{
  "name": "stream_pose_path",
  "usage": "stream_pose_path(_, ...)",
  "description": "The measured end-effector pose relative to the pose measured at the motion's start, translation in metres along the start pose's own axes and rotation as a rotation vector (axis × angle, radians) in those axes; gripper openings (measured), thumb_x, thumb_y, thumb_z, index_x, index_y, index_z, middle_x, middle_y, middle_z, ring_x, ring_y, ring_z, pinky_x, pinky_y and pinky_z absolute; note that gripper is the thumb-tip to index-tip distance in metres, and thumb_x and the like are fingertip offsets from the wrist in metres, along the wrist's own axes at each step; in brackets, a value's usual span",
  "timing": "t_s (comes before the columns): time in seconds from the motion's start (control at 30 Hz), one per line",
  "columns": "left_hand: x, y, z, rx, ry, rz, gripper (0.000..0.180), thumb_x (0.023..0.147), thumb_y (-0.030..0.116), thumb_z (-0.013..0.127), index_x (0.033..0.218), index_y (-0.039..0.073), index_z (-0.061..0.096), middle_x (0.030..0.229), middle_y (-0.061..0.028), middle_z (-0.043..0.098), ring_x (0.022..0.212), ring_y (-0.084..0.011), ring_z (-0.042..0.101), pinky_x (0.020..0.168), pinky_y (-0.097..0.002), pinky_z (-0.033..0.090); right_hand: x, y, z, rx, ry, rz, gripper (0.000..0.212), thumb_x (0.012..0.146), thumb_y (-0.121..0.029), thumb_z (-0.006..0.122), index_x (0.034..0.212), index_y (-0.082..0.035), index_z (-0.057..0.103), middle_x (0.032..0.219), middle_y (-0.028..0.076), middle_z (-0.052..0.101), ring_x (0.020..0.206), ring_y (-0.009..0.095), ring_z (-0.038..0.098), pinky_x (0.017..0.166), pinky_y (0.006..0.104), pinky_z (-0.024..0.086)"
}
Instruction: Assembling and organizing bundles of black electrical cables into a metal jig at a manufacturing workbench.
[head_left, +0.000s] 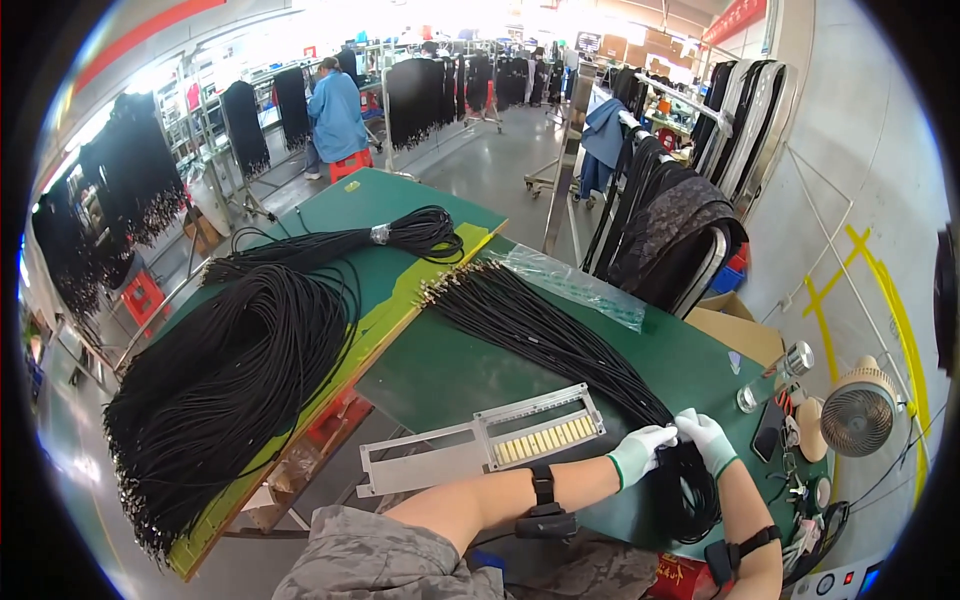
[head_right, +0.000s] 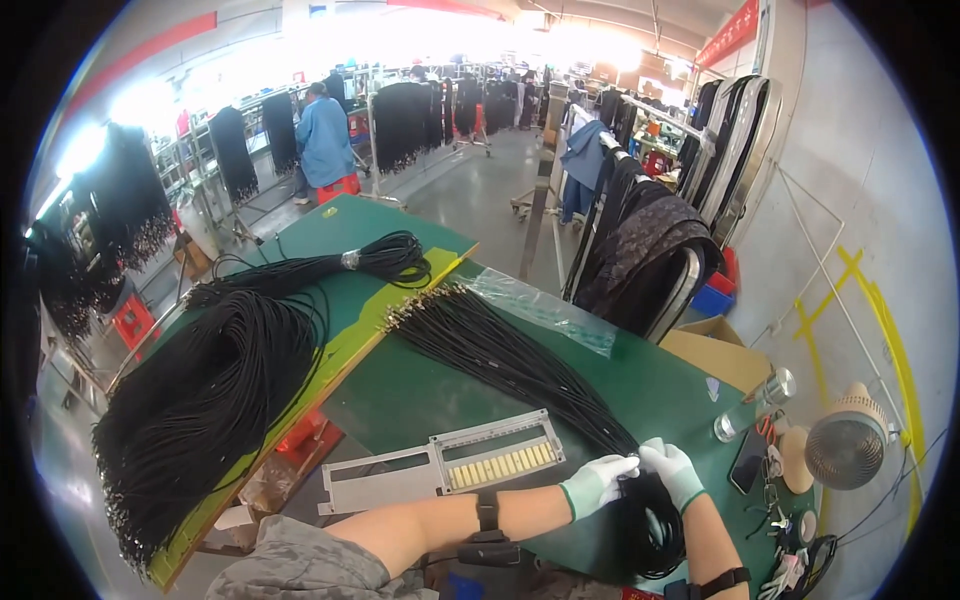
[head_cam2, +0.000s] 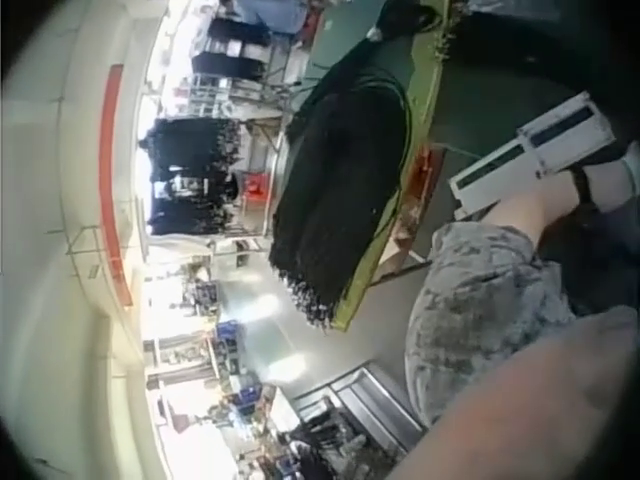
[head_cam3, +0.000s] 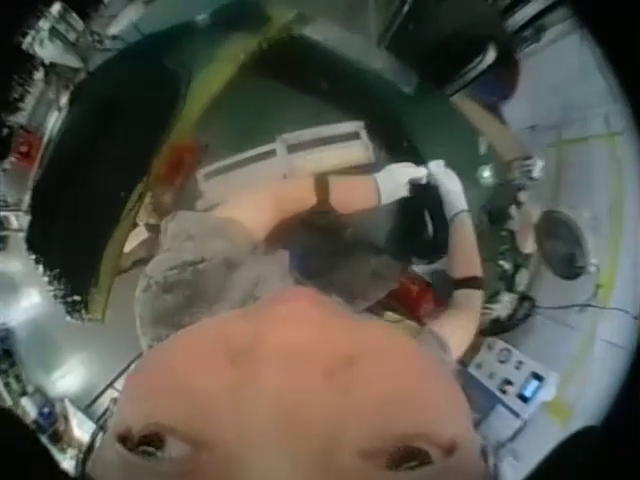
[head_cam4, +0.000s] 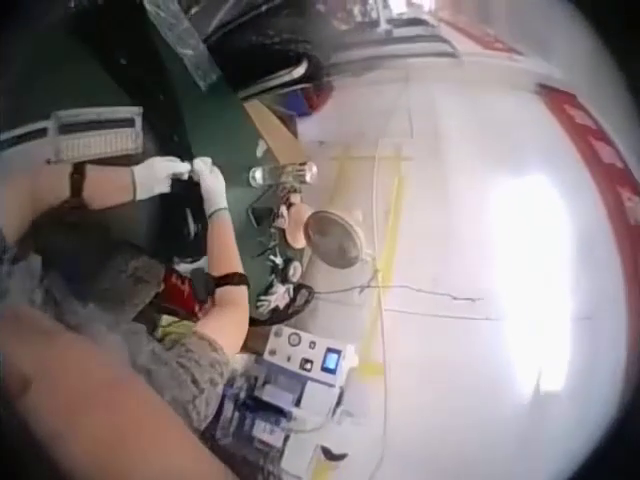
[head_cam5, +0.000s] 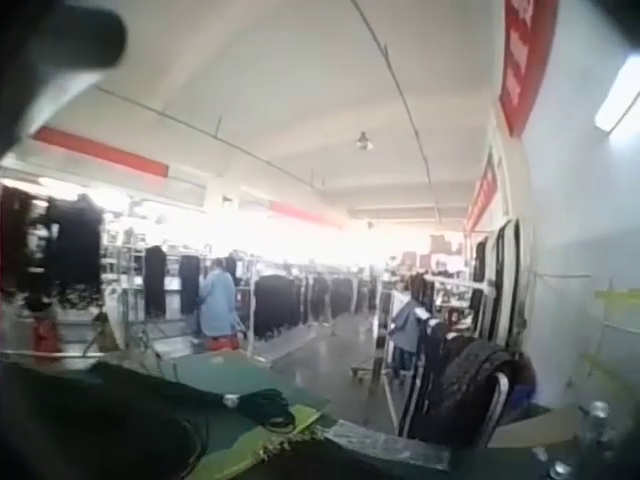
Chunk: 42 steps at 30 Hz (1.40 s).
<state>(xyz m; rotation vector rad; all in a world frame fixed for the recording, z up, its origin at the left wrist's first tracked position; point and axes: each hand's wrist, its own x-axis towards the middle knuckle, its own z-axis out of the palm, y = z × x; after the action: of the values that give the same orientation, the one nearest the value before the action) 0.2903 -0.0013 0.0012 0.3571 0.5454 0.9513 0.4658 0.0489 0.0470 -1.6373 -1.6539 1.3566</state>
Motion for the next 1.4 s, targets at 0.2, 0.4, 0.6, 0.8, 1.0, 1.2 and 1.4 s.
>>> stream_pose_path(0.2,-0.008,0.006,0.004,0.08,-0.028,-0.016,0.013,0.088,0.033,0.066,0.087,0.02,0.063,0.087,0.0061,0.062,0.085,-0.0088,0.052,0.076,-0.0299,0.037,-0.001,-0.003,0.006,-0.144,0.2,0.11,0.045,0.083,-0.041,0.067,0.097,0.002,0.062,0.084,0.002,0.06,0.072,0.012,0.055,0.066,0.0277,0.043)
stream_pose_path(0.4,-0.01,0.005,0.004,0.018,-0.043,0.009,0.013,0.087,0.031,0.067,0.086,0.019,0.063,0.087,0.0052,0.063,0.083,-0.0088,0.054,0.077,-0.0299,0.038,-0.007,-0.006,0.01,0.112,0.14,0.048,0.04,0.085,-0.042,0.065,0.094,-0.002,0.062,0.081,0.001,0.06,0.071,0.013,0.056,0.067,0.0285,0.044)
stream_pose_path(0.6,-0.011,-0.001,-0.002,0.028,-0.058,0.024,0.013,0.088,0.029,0.067,0.084,0.016,0.064,0.085,0.0037,0.063,0.084,-0.0093,0.055,0.079,-0.0292,0.041,-0.012,0.022,-0.003,0.542,0.048,0.115,0.033,0.093,-0.039,0.058,0.097,-0.006,0.061,0.091,0.004,0.062,0.085,0.017,0.058,0.078,0.0316,0.045)
stream_pose_path(0.8,-0.013,0.005,-0.003,0.073,-0.116,-0.01,0.015,0.088,0.026,0.066,0.085,0.011,0.065,0.085,0.0009,0.064,0.087,-0.0109,0.056,0.083,-0.0274,0.041,-0.035,-0.008,0.02,0.689,0.001,0.11,0.029,0.096,-0.035,0.053,0.101,-0.008,0.061,0.098,0.006,0.063,0.093,0.02,0.059,0.084,0.0326,0.046)
stream_pose_path(1.0,-0.023,0.015,-0.007,0.029,-0.274,0.031,0.016,0.089,0.023,0.065,0.084,0.008,0.066,0.085,-0.0013,0.064,0.088,-0.0121,0.057,0.087,-0.0279,0.041,-0.044,-0.003,0.021,0.493,0.146,0.061,0.031,0.094,-0.031,0.058,0.105,-0.002,0.061,0.102,0.008,0.065,0.096,0.018,0.06,0.087,0.0331,0.046)
stream_pose_path(1.2,-0.035,0.039,0.003,-0.004,-0.309,-0.025,0.013,0.087,0.018,0.069,0.087,0.005,0.065,0.087,-0.0046,0.063,0.084,-0.0132,0.058,0.083,-0.0284,0.045,-0.027,-0.008,0.006,-0.236,-0.139,0.037,0.028,0.085,-0.023,0.066,0.097,0.003,0.066,0.082,0.006,0.065,0.081,0.015,0.061,0.077,0.029,0.048)
stream_pose_path(1.4,-0.001,0.043,0.01,0.027,-0.118,-0.215,0.018,0.085,0.022,0.07,0.087,0.004,0.065,0.092,-0.0077,0.063,0.094,-0.0187,0.057,0.089,-0.0379,0.042,-0.032,-0.034,-0.003,-0.521,0.19,-0.331,0.021,0.084,-0.015,0.065,0.093,0.004,0.066,0.073,0.005,0.065,0.067,0.013,0.059,0.061,0.0288,0.047)
